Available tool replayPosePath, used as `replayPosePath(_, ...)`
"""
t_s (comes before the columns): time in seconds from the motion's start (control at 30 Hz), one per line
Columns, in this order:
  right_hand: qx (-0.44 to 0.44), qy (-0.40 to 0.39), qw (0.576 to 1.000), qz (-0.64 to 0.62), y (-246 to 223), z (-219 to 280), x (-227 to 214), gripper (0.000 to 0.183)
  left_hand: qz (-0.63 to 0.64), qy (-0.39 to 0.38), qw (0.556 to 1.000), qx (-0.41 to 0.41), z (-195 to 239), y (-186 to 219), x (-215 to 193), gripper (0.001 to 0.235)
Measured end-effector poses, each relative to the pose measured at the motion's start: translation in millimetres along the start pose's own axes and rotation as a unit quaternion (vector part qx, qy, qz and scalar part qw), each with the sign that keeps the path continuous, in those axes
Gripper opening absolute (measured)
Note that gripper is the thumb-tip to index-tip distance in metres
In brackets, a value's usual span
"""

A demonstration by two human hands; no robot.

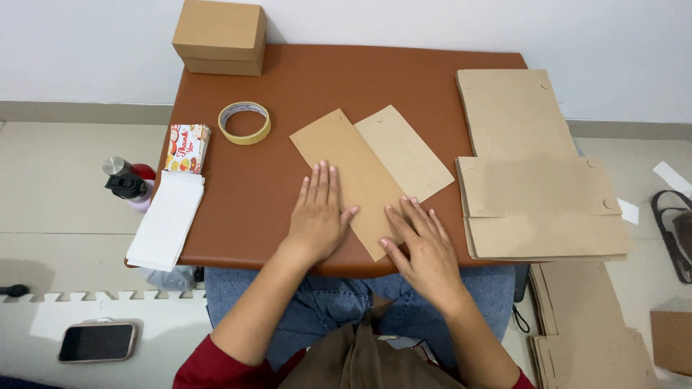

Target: The person assembles a flat cardboard box by folding the sides and tucking the tabs into slots. They then place a white paper insert inside and close the lid.

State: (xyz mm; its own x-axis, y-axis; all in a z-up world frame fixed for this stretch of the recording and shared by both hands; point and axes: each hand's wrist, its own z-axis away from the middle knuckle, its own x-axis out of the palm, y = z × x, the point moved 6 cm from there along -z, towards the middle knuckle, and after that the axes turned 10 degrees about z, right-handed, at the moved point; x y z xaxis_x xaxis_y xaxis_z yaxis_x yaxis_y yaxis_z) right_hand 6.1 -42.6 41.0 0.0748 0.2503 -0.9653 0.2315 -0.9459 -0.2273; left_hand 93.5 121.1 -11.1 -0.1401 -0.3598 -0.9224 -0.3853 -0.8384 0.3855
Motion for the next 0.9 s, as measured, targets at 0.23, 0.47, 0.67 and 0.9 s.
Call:
replayPosePath(0.23,-0.015,0.002,1.0,0.016,8.2,2.0,8.2,0.056,-0.037,-0.049,0.994,-0.086,-83.3,-86.5,-1.2,0.08)
replayPosePath(0.47,-0.026,0.017,0.999,0.024,13.9,4.1,14.0,0.057,-0.097,-0.066,0.985,-0.127,-71.8,-89.6,-1.2,0.088)
replayPosePath(0.67,-0.023,0.022,0.998,0.045,12.4,2.8,14.7,0.057,-0.097,-0.086,0.99,-0.063,-4.9,-16.2,-5.3,0.086)
replayPosePath(0.9,-0.008,0.016,0.999,0.035,5.6,2.2,10.1,0.064,0.009,-0.052,0.999,0.002,38.6,40.7,0.1,0.085)
